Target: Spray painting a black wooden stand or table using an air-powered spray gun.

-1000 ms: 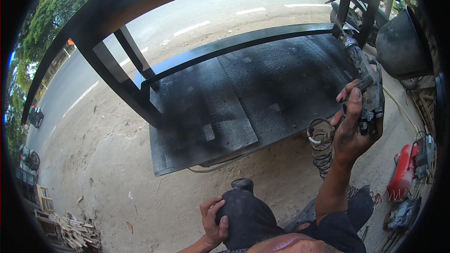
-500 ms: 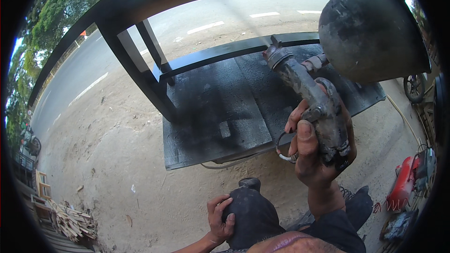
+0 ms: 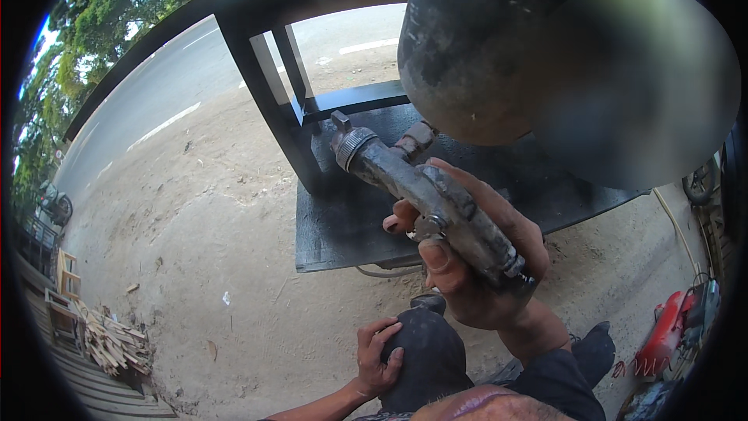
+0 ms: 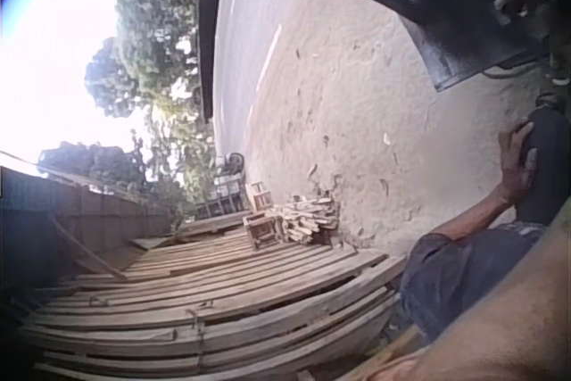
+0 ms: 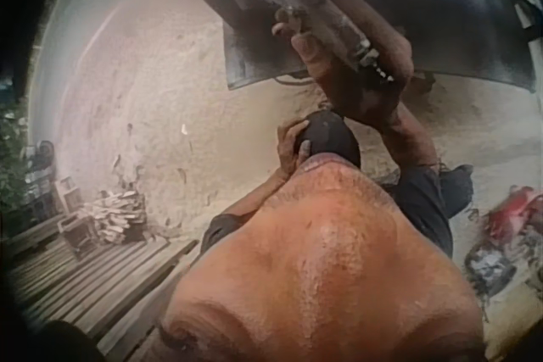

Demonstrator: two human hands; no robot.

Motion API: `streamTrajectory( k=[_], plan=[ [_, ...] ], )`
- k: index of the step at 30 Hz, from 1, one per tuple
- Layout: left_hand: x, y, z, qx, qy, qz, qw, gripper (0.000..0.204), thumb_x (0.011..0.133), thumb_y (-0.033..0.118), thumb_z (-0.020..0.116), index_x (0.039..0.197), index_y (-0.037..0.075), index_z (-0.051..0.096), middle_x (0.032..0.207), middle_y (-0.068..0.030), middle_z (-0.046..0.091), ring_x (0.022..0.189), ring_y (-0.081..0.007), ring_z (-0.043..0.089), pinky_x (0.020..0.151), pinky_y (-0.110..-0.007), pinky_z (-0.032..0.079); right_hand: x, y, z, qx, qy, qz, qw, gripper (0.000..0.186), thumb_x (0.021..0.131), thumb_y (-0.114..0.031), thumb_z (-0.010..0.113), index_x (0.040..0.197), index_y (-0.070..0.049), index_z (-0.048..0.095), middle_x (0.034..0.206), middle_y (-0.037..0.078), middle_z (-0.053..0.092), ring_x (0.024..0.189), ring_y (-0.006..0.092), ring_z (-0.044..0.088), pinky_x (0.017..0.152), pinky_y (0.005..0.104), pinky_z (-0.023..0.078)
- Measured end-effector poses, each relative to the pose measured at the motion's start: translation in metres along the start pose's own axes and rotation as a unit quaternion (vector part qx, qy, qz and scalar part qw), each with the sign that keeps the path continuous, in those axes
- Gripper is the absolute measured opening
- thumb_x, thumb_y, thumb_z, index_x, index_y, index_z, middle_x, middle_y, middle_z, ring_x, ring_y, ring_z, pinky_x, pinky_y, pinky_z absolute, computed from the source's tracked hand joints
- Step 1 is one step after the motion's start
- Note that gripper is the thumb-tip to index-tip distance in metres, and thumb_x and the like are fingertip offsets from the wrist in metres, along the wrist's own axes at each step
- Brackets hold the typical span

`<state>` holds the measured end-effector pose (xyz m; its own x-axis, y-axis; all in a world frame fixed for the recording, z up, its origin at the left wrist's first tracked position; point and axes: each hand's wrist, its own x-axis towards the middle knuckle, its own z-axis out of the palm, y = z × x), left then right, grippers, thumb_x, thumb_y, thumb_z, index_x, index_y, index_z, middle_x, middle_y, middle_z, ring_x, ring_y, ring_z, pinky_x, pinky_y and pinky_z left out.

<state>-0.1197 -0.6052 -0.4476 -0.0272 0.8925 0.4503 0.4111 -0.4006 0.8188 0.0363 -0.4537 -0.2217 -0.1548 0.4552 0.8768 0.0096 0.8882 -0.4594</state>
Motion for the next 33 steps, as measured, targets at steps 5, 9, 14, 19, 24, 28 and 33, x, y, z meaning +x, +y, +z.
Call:
streamTrajectory(
  k=[5, 9, 14, 19, 24, 28, 33],
  plan=[
    [0.003, -0.003, 0.0, 0.013, -0.004, -0.002, 1.0, 0.041, 0.097, 0.024, 0.064, 0.13, 0.0, 0.064, 0.129, -0.0224, 0.062, 0.117, -0.0373, 0.059, 0.102, -0.047, 0.048, -0.004, -0.01, -0.003, 0.037, 0.01, 0.092, 0.995, 0.049, 0.09, 0.001, 0.073, 0.135, 0.011, 0.059, 0.121, 0.024, 0.072, 0.087, 0.0229, 0.075, 0.072, 0.0324, 0.062],
    [0.006, -0.002, 0.0, 0.038, -0.006, 0.008, 0.999, 0.041, 0.098, 0.025, 0.061, 0.129, -0.002, 0.064, 0.127, -0.0237, 0.062, 0.116, -0.0377, 0.061, 0.101, -0.046, 0.05, -0.014, -0.015, -0.018, -0.014, 0.042, 0.107, 0.993, 0.049, 0.091, -0.001, 0.072, 0.136, 0.011, 0.059, 0.117, 0.024, 0.073, 0.083, 0.0211, 0.074, 0.07, 0.0322, 0.061],
    [0.009, -0.001, 0.003, 0.027, -0.019, 0.001, 0.999, 0.041, 0.097, 0.022, 0.063, 0.132, 0.0, 0.063, 0.131, -0.0223, 0.061, 0.119, -0.0377, 0.059, 0.103, -0.046, 0.048, -0.028, -0.024, -0.054, -0.042, 0.123, 0.122, 0.984, 0.047, 0.1, -0.01, 0.064, 0.142, 0.008, 0.052, 0.095, 0.014, 0.069, 0.075, 0.0163, 0.068, 0.064, 0.0303, 0.058],
    [0.012, -0.002, 0.008, 0.025, -0.038, -0.005, 0.999, 0.042, 0.094, 0.018, 0.064, 0.133, 0.002, 0.063, 0.134, -0.0209, 0.061, 0.12, -0.0375, 0.057, 0.105, -0.047, 0.045, -0.036, -0.031, -0.083, -0.067, 0.208, 0.151, 0.964, 0.053, 0.1, -0.012, 0.065, 0.145, 0.008, 0.046, 0.091, 0.016, 0.066, 0.063, 0.0116, 0.06, 0.054, 0.0249, 0.052],
    [0.018, 0.0, 0.02, 0.021, -0.047, -0.007, 0.999, 0.041, 0.093, 0.014, 0.064, 0.132, 0.001, 0.063, 0.132, -0.0213, 0.061, 0.119, -0.0381, 0.057, 0.105, -0.046, 0.046, -0.041, -0.032, -0.121, -0.136, 0.268, 0.143, 0.943, 0.047, 0.101, -0.012, 0.061, 0.14, 0.012, 0.05, 0.09, 0.015, 0.065, 0.062, 0.0119, 0.059, 0.047, 0.0219, 0.047],
    [0.023, 0.005, 0.027, 0.02, -0.054, -0.003, 0.998, 0.041, 0.093, 0.012, 0.064, 0.132, 0.0, 0.063, 0.132, -0.0215, 0.061, 0.119, -0.0381, 0.057, 0.105, -0.046, 0.046, -0.048, -0.032, -0.155, -0.182, 0.296, 0.143, 0.927, 0.032, 0.104, -0.018, 0.062, 0.121, 0.01, 0.059, 0.098, 0.014, 0.064, 0.073, 0.0162, 0.061, 0.039, 0.0206, 0.043],
    [0.026, 0.004, 0.035, 0.035, -0.06, -0.003, 0.998, 0.04, 0.093, 0.012, 0.063, 0.131, -0.001, 0.063, 0.131, -0.0222, 0.06, 0.12, -0.0386, 0.057, 0.105, -0.046, 0.046, -0.052, -0.034, -0.183, -0.246, 0.377, 0.148, 0.881, 0.032, 0.103, -0.013, 0.063, 0.123, 0.01, 0.06, 0.095, 0.013, 0.066, 0.072, 0.014, 0.061, 0.041, 0.0192, 0.043]
  ],
)
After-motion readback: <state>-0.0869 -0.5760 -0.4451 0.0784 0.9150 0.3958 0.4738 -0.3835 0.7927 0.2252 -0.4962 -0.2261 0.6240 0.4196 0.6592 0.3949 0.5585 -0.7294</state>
